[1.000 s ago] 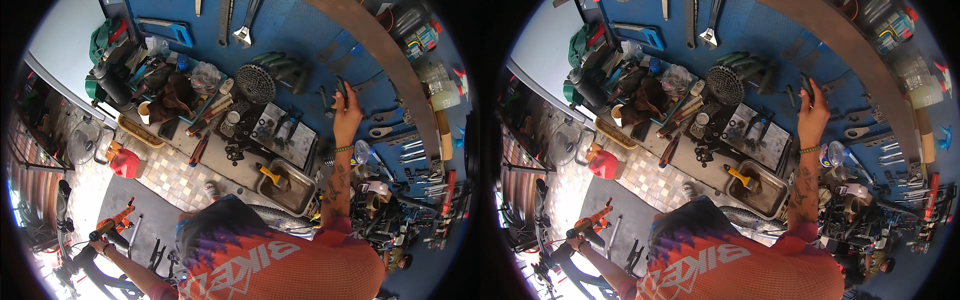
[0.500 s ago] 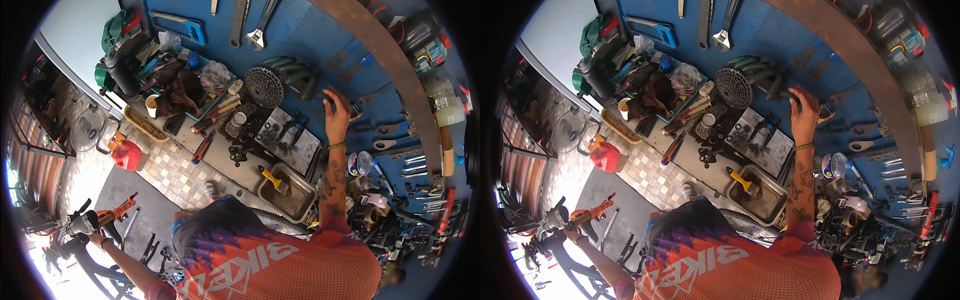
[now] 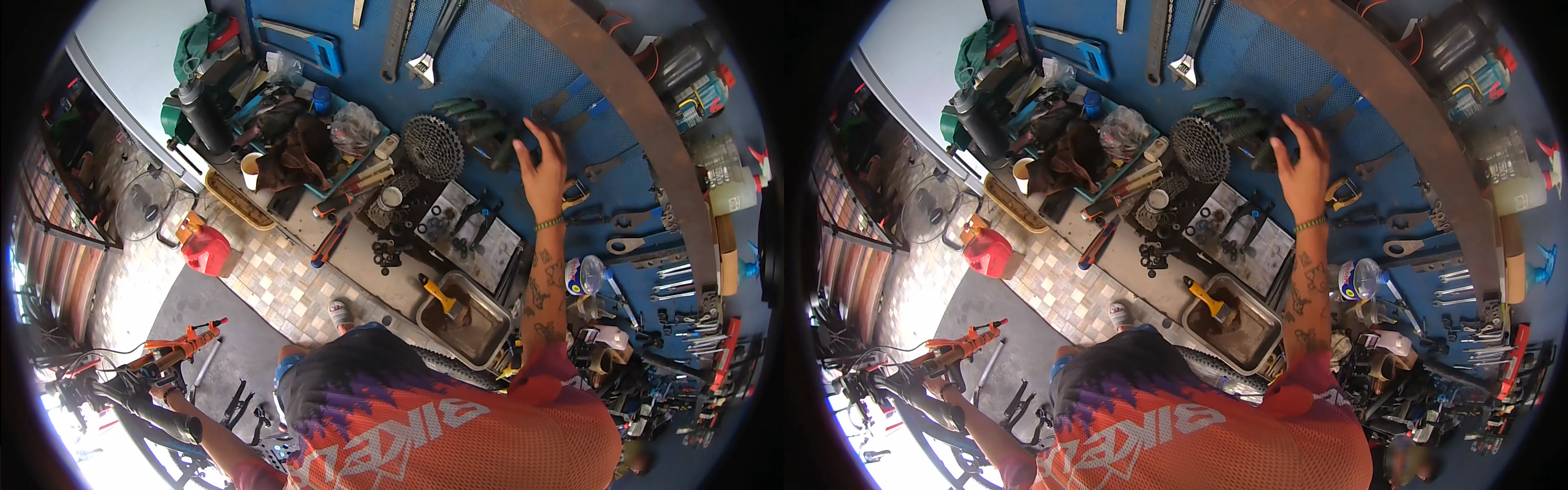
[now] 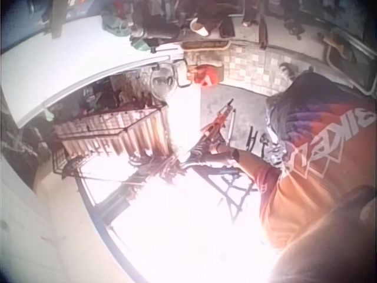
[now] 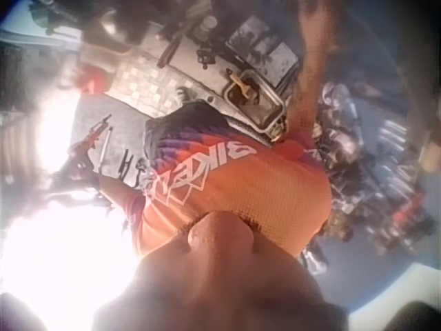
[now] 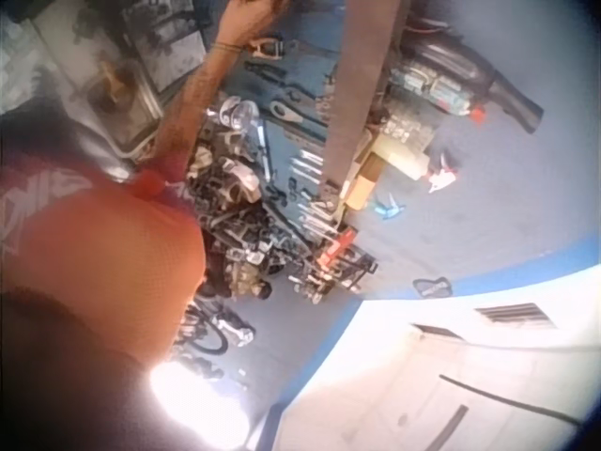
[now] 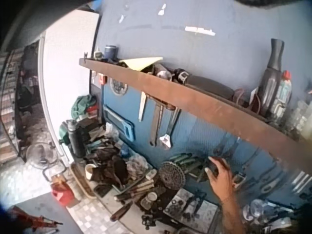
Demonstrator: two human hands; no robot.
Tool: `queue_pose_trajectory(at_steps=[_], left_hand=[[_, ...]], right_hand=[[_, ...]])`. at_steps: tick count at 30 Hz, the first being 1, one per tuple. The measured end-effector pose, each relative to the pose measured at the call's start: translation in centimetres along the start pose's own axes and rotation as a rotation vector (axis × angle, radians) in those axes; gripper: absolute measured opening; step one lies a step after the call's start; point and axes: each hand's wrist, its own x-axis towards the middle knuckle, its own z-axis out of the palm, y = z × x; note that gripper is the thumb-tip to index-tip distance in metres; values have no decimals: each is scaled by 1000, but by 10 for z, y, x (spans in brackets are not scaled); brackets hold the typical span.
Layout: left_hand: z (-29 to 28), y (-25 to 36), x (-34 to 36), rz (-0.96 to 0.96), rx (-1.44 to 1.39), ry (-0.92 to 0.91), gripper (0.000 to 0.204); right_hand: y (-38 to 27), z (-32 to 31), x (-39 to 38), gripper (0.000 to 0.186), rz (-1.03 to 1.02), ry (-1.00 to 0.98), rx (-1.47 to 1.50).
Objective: The person removes the handlebar and stem from a bicycle mounted on a repair stand, then uses a screwdriver to scrape and clean a metal ring on a workbench. The person reassembles the handlebar and stem onto the bike frame and tightens the bolts.
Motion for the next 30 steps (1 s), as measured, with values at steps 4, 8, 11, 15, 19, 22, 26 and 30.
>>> queue_pose_trajectory(at_steps=[4,8,11,15,19,22,26,30], left_hand=[[14,-3,-10,10,6,-35,66],[-20,-40,-4,12,-33,-26,65],[-57,-80,-3,46,-107,-99,64],[-100,-132,-18,-113,-223,-305,59],[-95,-176,-91,-98,-440,-261,40],[-93,-159,-113,-115,-296,-195,43],[-117,-159,-107,82,-162,-74,37],[-89,-57,-152,89,-204,62,35]], right_hand=[[19,13,30,30,64,-179,-86],[44,29,54,31,61,-305,67],[44,17,59,32,112,-307,46],[63,-18,20,67,541,-546,-254],[145,-18,-11,69,347,-490,-240],[122,0,-7,58,310,-520,-451],[133,13,5,53,261,-459,-593],[-59,-31,10,37,97,-54,-326]])
